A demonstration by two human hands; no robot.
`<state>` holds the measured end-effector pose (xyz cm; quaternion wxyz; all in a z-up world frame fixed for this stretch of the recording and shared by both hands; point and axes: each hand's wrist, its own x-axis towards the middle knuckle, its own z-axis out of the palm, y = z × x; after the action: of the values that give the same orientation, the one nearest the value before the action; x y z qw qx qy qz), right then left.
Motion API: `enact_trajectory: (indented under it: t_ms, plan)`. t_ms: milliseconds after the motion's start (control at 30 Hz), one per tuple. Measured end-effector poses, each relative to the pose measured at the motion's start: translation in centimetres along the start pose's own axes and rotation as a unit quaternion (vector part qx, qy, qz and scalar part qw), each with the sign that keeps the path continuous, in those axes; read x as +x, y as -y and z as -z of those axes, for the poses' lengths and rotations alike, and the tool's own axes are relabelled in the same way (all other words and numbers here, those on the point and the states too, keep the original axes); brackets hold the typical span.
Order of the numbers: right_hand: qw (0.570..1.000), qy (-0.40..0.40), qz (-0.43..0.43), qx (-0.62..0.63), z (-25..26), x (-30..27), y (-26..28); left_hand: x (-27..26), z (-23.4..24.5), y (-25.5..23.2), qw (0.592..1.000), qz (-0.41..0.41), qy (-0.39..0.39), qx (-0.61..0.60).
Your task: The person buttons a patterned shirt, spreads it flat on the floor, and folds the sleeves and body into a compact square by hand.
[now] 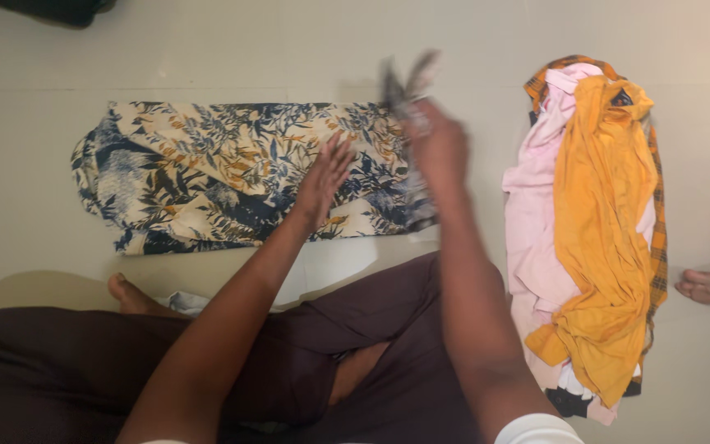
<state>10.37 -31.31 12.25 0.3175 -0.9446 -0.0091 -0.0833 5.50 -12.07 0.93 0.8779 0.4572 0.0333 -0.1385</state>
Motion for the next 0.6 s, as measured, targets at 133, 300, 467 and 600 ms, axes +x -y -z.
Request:
enact_trajectory:
  t_ms: [133,300,467,600]
  plan:
    - [0.968,0.205,0.037,0.143,-3.1,-2.8,6.5,-0.5,2.7,1.1,0.961,0.068,-0.191,-0.188]
    - [0.934,0.208,-0.120,0.263,-2.3,0.5,2.3,1.8,7.7,4.8,0.954,0.020,-0.023,-0.298]
    - [0.959,0.137,-0.151,0.194,-2.6,1.4,-6.0,2.8,9.5,4.9,0.959,0.049,-0.030,-0.277]
    - [0.986,0.082,-0.080,0.123,-5.6,1.7,-9.3,1.1,10.9,3.7,0.963,0.035,-0.042,-0.265]
